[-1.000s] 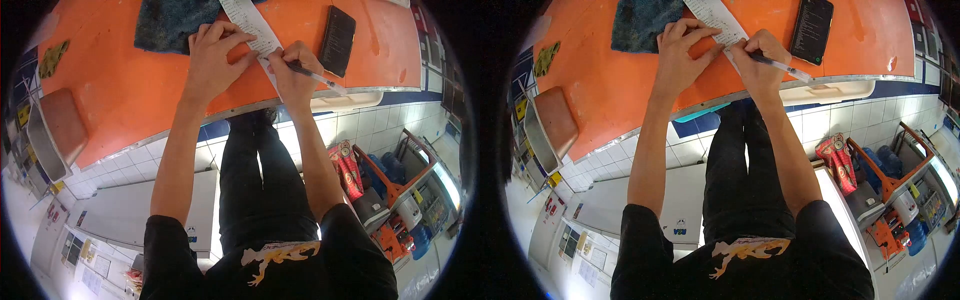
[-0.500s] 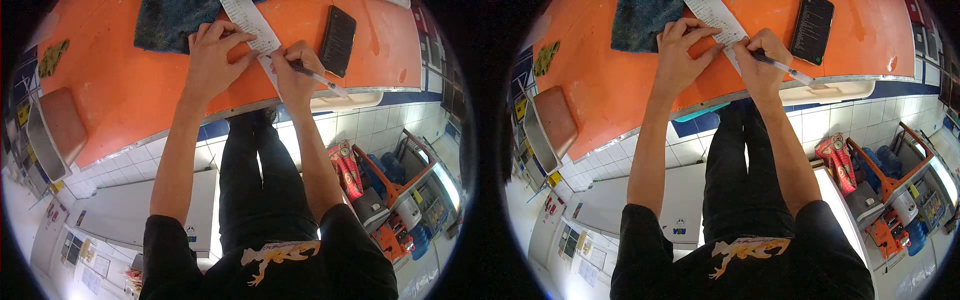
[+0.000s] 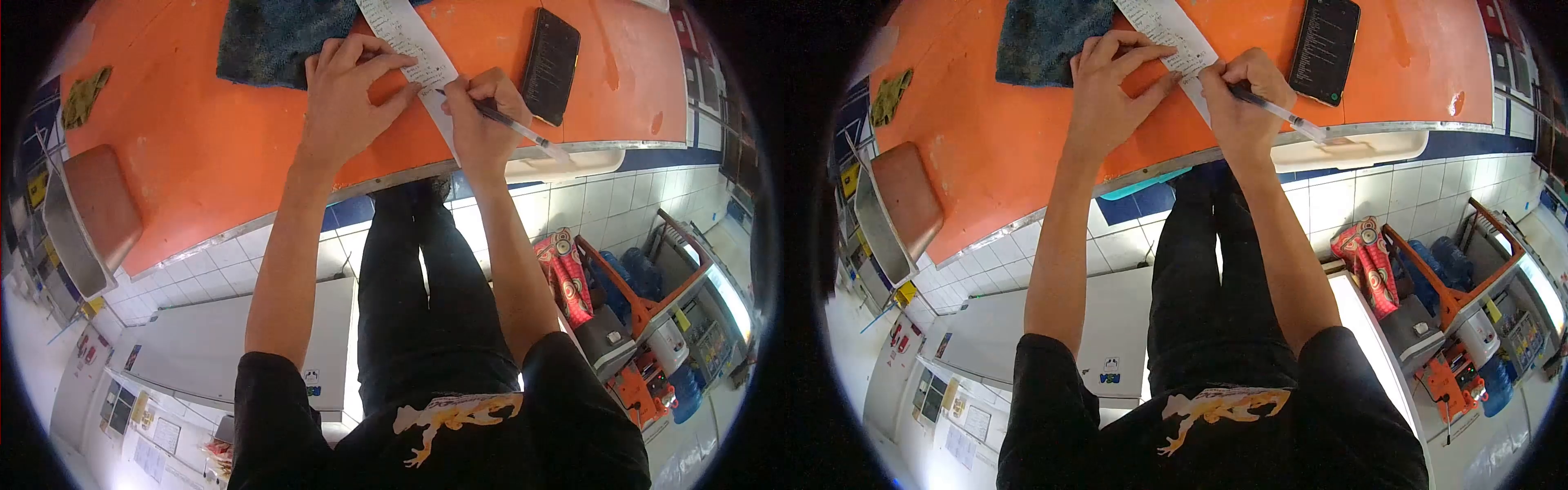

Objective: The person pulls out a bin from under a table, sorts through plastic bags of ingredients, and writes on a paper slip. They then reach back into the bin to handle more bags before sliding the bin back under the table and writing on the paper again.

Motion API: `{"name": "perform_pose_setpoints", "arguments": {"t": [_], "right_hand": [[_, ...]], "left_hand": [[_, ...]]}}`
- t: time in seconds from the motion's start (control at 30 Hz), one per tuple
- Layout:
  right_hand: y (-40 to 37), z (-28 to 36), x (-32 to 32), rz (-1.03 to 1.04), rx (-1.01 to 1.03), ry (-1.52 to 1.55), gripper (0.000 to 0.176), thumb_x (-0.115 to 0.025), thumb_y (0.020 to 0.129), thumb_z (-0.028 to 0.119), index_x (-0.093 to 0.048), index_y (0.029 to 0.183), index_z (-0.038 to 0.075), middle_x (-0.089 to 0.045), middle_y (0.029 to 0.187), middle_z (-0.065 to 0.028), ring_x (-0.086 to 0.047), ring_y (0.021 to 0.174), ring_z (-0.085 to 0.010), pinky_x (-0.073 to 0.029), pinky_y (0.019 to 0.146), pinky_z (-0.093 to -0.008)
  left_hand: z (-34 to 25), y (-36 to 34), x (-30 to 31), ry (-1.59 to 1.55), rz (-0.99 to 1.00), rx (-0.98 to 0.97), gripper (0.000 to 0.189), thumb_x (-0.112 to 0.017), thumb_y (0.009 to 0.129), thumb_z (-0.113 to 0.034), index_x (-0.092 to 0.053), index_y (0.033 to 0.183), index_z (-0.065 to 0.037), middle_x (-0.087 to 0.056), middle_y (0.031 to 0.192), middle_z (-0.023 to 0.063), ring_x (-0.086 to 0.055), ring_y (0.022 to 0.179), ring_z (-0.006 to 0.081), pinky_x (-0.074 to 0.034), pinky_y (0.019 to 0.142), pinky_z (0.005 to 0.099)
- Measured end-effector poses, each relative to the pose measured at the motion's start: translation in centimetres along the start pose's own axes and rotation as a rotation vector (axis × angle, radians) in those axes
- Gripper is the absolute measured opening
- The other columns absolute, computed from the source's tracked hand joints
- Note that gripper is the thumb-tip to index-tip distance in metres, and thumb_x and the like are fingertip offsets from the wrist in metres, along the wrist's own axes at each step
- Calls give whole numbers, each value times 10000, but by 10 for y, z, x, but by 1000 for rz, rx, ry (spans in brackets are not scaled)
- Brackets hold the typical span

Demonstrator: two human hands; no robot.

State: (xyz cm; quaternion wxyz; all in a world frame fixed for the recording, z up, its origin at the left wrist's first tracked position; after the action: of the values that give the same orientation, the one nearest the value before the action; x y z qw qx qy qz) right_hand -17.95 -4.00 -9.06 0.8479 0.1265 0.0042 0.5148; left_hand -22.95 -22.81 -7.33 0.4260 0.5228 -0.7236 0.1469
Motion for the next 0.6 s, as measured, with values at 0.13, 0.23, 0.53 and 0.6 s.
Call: {"name": "perform_pose_setpoints", "arguments": {"t": [0.13,0.23,0.53,0.6], "right_hand": [[1,1,1,16,10,-33,284,-765,851,-63,-530,724,31,-584,632,-38,-690,573,-106,-471,506,-224],[2,0,1,24,22,-68,280,-771,849,-59,-536,723,29,-595,625,-45,-693,577,-104,-469,505,-223],[1,-4,2,10,38,-110,280,-765,823,-74,-535,707,36,-568,616,-41,-558,536,-81,-414,501,-239],[1,-3,2,5,22,-113,280,-762,815,-81,-533,705,36,-555,611,-41,-530,535,-80,-402,499,-246]], "left_hand": [[0,0,-1,1,-1,-4,331,-873,829,-335,-837,1145,-242,-640,1128,-30,-528,1112,211,-358,1003,441],[0,0,0,21,-1,-7,338,-873,826,-337,-834,1149,-246,-641,1129,-34,-530,1116,211,-360,1002,442],[1,1,-1,5,-16,-17,329,-875,826,-344,-834,1136,-242,-653,1145,-39,-533,1125,209,-362,1001,445],[0,0,-1,8,-13,-2,325,-879,824,-346,-836,1127,-237,-660,1144,-39,-535,1125,213,-362,1001,444]]}}
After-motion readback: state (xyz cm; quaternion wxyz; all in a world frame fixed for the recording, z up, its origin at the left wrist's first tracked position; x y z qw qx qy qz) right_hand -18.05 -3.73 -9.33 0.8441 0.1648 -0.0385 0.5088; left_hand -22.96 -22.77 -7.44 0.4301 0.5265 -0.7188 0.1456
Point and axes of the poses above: each hand's wrist, its own y-axis towards the middle knuckle, its own x-axis out of the back of the hand, z = x × y, the point moved 2 cm from there along y, towards the middle knuckle
